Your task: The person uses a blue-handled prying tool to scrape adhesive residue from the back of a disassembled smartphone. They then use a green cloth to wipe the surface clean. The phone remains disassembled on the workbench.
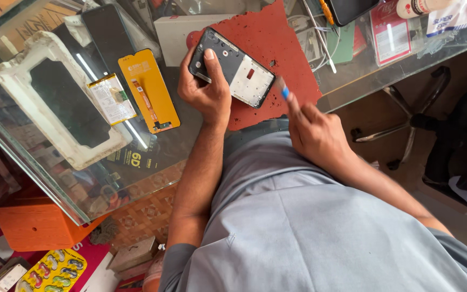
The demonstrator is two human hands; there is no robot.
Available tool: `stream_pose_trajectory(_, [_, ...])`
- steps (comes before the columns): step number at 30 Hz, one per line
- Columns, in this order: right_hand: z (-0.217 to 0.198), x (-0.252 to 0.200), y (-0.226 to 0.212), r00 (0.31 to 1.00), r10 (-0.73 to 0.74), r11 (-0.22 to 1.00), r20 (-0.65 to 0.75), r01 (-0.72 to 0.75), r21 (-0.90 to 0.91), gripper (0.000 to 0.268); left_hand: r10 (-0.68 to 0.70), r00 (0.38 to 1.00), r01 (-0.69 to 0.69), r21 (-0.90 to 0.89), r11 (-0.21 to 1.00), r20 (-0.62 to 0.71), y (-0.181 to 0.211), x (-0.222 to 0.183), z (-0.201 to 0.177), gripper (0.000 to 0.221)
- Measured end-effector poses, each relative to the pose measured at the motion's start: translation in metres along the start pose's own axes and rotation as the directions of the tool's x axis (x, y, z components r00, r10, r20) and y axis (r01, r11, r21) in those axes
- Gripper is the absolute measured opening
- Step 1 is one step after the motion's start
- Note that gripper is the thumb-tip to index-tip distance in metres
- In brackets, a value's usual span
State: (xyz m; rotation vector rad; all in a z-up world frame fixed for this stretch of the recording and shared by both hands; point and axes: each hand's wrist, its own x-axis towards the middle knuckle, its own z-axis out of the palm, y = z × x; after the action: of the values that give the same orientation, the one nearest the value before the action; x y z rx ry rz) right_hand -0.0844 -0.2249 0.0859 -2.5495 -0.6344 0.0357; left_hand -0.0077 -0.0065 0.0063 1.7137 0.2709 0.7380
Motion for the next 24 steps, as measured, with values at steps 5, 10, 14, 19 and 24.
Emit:
stream_pose_trajectory(5, [-0.011, -0.010, -0.001, 0.998, -0.061, 0.990, 0.004, 0.060, 0.125, 0.040, 0.034, 0.999, -0.034, 0.002, 0.999, 0.015, 0.008, -0.001, 0.000, 0.021])
stream_pose_trajectory(10, [0.001, 0.002, 0.001, 0.996, -0.085, 0.996, -0.009, 0.085, -0.017, 0.052, 0.079, 0.997, -0.079, 0.026, 0.996, 0.028, 0.015, 0.000, -0.001, 0.020])
stream_pose_trajectory(14, [-0.007, -0.003, 0.004, 0.998, -0.056, 0.994, 0.026, 0.054, 0.094, 0.047, 0.114, 0.993, -0.116, 0.058, 0.992, 0.037, 0.019, 0.000, -0.001, 0.018])
stream_pose_trajectory(19, [0.002, 0.001, 0.002, 0.999, -0.009, 1.000, -0.032, 0.009, 0.014, 0.045, 0.146, 0.988, -0.149, 0.079, 0.986, 0.044, 0.021, 0.000, -0.002, 0.018])
stream_pose_trajectory(24, [-0.004, 0.004, 0.009, 0.998, 0.060, 0.993, -0.023, -0.057, 0.108, 0.040, 0.127, 0.991, -0.130, 0.068, 0.989, 0.044, 0.024, 0.000, 0.000, 0.018])
